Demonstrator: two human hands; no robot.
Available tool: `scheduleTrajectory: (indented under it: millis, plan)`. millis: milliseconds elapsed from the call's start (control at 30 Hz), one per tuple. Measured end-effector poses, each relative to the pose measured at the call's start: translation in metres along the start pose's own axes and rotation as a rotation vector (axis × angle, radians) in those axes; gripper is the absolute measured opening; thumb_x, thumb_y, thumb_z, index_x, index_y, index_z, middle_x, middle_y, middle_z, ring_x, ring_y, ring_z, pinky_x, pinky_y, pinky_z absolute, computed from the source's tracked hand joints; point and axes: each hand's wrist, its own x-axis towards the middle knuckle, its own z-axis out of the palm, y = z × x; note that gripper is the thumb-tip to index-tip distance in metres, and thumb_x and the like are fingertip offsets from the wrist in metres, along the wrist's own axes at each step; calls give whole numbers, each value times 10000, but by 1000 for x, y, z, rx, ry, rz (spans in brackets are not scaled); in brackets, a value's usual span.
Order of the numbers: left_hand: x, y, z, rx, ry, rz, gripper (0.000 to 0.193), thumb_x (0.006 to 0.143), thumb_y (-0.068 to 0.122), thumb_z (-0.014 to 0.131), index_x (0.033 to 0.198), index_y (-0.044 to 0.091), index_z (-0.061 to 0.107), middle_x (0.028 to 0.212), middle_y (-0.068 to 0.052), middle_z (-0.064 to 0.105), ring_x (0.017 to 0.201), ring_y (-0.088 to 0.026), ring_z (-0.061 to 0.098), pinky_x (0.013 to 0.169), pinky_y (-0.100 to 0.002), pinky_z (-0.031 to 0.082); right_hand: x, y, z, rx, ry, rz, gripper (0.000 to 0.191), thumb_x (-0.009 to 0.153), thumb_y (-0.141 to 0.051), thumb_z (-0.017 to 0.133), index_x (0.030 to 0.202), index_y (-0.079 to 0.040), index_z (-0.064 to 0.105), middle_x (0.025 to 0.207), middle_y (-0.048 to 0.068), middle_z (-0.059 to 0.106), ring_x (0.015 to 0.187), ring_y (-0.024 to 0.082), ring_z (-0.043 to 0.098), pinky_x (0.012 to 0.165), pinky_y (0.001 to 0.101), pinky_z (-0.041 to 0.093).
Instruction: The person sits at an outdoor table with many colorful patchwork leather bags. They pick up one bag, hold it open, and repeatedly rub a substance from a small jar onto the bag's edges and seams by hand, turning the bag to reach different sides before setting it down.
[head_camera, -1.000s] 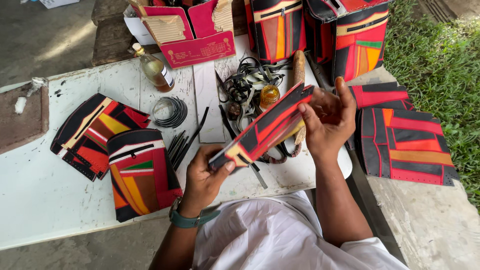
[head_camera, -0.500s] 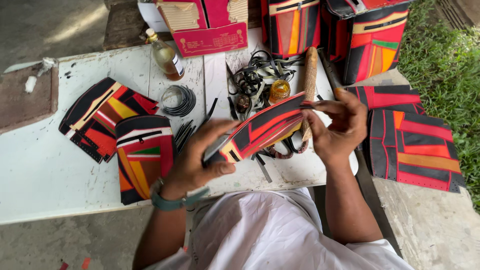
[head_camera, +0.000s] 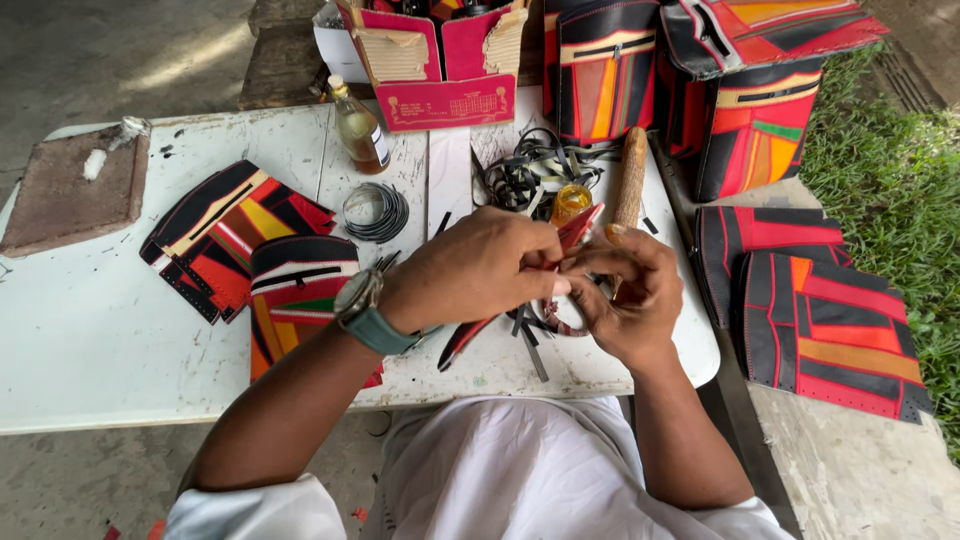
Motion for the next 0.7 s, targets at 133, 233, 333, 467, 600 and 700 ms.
scheduleTrajectory:
  millis: [133, 233, 333, 467, 600, 700]
  plan:
    - [0, -21, 11, -43, 61, 82, 200, 899, 223, 705, 937, 33, 755, 841, -153, 745, 767, -261, 739, 719, -380, 571, 0, 0, 2, -35, -41, 90, 645, 897, 50, 813, 1357, -13, 364, 1109, 173, 670, 1008, 210, 729, 921, 326, 591]
    - [4, -34, 17, -163, 33, -37, 198, 857, 213, 704, 915, 28, 745, 786, -141, 742, 711, -207, 752, 689, -355, 569, 0, -2, 2, -27, -96, 74, 613, 931, 54, 790, 1348, -14, 346, 1126, 173, 672, 1039, 215, 723, 968, 336, 588]
    - [8, -41, 21, -155, 53, -164, 186, 811, 183, 717, 856, 11, 770, 706, -141, 728, 649, -172, 732, 643, -336, 563, 0, -4, 0, -79, -148, 70, 600, 937, 66, 786, 1335, -11, 344, 1076, 149, 704, 1027, 214, 728, 960, 332, 575]
    - [3, -39, 15, -358, -76, -371, 258, 852, 233, 699, 858, -19, 752, 727, -85, 721, 639, -140, 710, 557, -299, 583, -1, -5, -1, -93, -167, 75, 592, 939, 83, 781, 1322, -3, 338, 1045, 143, 712, 1000, 211, 722, 952, 336, 564]
    - [-10, -33, -1, -404, -140, -311, 311, 878, 331, 736, 931, 26, 748, 798, -23, 722, 696, -91, 694, 569, -262, 629, -1, -7, 1, 45, -143, 71, 581, 937, 86, 761, 1317, -9, 332, 1086, 167, 647, 1023, 219, 716, 949, 340, 589]
    - [-22, -30, -7, -429, -117, -235, 258, 910, 279, 708, 960, 30, 751, 818, -44, 745, 724, -113, 717, 607, -275, 635, 0, -7, 5, 42, -142, 12, 588, 943, 81, 762, 1313, -16, 316, 1132, 178, 628, 1021, 210, 721, 953, 335, 595]
